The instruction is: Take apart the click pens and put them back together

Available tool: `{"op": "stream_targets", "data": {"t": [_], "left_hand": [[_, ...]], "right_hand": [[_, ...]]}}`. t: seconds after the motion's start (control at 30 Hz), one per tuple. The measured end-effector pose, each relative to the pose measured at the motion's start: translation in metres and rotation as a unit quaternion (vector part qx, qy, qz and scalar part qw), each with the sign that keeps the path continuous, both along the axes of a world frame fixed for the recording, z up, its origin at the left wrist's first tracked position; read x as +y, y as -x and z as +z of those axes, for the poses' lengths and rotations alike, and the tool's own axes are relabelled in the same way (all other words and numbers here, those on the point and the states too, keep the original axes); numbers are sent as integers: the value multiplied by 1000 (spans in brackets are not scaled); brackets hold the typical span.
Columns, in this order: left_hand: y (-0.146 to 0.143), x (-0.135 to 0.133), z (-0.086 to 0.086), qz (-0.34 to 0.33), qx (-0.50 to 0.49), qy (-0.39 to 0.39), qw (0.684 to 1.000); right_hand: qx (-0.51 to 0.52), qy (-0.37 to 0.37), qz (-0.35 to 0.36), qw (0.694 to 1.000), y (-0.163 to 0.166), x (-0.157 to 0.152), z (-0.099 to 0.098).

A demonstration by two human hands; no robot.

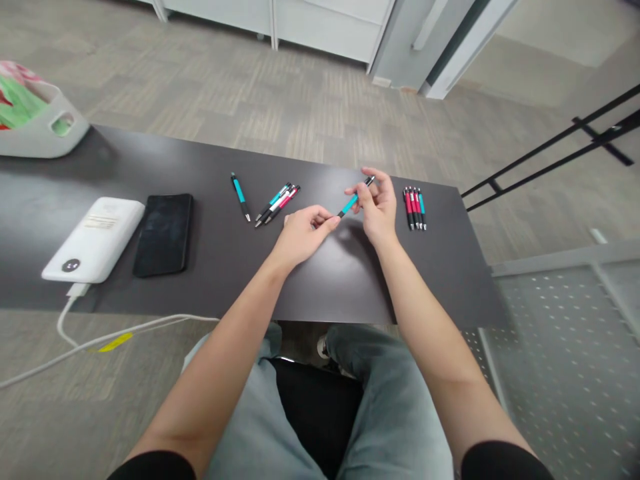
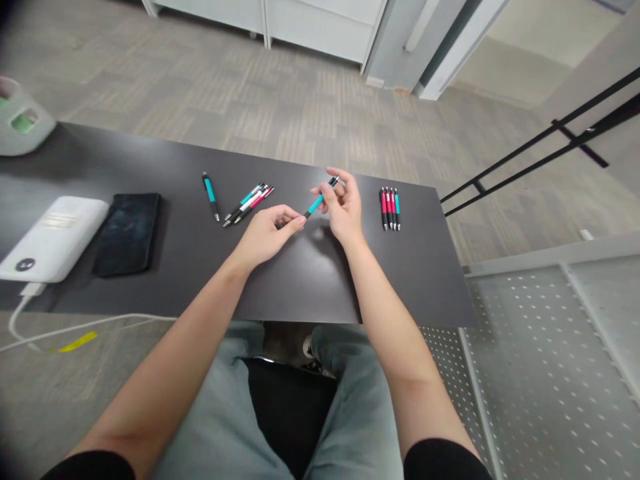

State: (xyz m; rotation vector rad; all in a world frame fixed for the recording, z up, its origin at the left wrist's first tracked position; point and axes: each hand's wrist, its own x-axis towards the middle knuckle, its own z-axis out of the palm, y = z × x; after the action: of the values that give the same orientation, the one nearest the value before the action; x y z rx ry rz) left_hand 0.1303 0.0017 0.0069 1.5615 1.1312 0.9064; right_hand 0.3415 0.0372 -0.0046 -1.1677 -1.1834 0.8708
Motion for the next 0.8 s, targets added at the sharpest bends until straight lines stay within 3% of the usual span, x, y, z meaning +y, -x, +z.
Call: {"op": "stream_targets", "data": {"t": [0.13,0.37,0.63,0.8], "left_hand": [[0,1,-8,-30,-14,16,999],[-4,0,-7,-37,-17,23,999],[-10,6,-12,-37,-46,31,998],[-11,3,-13,-44,-46,33,997]], "right_hand": [[-7,16,12,1000,0,1,-6],[-40,-61,78,994,4,16,-22],[13,-70,27,997,-3,33,-43],[25,-55,38,997,0,30,-37]]}}
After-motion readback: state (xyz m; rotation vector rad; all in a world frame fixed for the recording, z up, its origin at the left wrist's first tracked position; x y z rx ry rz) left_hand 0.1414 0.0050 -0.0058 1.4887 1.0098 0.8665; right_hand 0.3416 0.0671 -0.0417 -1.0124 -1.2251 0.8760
